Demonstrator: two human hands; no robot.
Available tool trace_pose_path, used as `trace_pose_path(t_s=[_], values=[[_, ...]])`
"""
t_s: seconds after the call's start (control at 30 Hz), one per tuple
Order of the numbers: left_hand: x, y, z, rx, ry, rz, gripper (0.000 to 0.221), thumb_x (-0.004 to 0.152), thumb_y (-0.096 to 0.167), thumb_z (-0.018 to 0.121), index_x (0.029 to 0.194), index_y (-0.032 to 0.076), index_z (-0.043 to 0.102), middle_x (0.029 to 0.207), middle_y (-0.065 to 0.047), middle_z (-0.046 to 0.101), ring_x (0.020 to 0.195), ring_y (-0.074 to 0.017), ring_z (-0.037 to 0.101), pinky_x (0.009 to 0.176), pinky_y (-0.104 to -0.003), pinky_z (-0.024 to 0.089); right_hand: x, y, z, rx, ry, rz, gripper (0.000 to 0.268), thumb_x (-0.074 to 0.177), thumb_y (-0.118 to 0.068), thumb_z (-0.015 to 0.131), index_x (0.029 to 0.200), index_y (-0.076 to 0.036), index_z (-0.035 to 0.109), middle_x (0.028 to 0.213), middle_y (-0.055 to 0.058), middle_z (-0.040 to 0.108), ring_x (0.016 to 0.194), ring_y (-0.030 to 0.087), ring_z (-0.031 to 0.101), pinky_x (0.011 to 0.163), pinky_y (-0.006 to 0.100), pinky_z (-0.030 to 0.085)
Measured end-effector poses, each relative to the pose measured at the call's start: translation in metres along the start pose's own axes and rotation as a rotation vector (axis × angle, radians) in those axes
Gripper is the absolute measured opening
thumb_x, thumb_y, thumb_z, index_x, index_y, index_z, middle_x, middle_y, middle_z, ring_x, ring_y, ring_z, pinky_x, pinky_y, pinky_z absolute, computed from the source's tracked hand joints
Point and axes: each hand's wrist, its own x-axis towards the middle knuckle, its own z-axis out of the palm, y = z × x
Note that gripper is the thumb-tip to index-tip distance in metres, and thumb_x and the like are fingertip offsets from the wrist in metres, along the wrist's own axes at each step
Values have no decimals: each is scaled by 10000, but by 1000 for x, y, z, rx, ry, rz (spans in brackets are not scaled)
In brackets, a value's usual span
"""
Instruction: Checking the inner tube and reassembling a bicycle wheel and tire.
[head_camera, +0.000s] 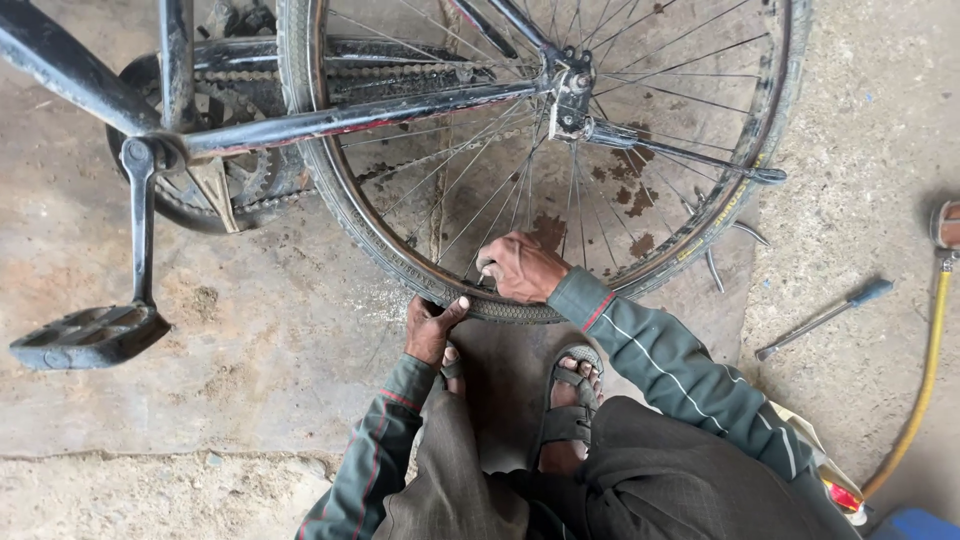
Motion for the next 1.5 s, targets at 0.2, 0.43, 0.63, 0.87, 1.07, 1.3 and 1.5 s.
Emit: trace_pose_path(t_s=[0.2,0.43,0.63,0.87,1.07,1.3,1.5], values=[[-21,30,11,313,244,72,723,772,296,871,1284,-62,508,1108,-204,672,966,-275,685,840,-407,580,-38,-19,-28,785,529,195,136,956,-5,591,987,13,723,951,133,738,766,193,685,669,329,584],[-16,15,9,306,249,224,766,836,283,879,1326,-87,422,1122,-235,650,977,-272,674,822,-381,568,-83,-40,-28,1669,487,525,203,970,-18,533,1103,52,668,1003,157,725,827,202,716,733,273,586],[-19,24,15,264,183,83,566,815,260,866,1165,-32,532,858,-171,733,740,-204,732,688,-326,601,-85,-27,7,1766,340,362,158,1105,-66,591,1159,66,659,872,79,636,673,150,598,570,272,490],[-21,27,16,198,148,103,563,793,269,862,1145,-11,523,901,-126,712,739,-189,725,670,-322,607,-74,-59,-23,1769,261,506,302,990,-100,551,1221,50,674,915,106,719,726,167,651,580,279,523],[-19,21,13,243,154,73,523,818,277,867,1108,-22,550,870,-135,724,745,-189,732,677,-316,609,-62,-50,-23,1257,311,381,195,941,16,618,1120,48,688,1030,171,758,768,182,697,564,307,568],[-19,23,15,218,139,92,552,796,285,873,1136,-13,555,869,-119,721,735,-181,712,671,-316,598,-21,-36,-29,9,133,46,171,906,0,630,1033,-1,745,986,175,746,826,264,710,761,389,594],[-24,35,17,183,117,89,575,796,282,863,1174,-8,541,931,-118,711,764,-178,706,691,-333,606,4,-15,-20,111,-177,157,219,823,-5,661,1010,-33,772,945,162,767,866,263,744,842,398,595]])
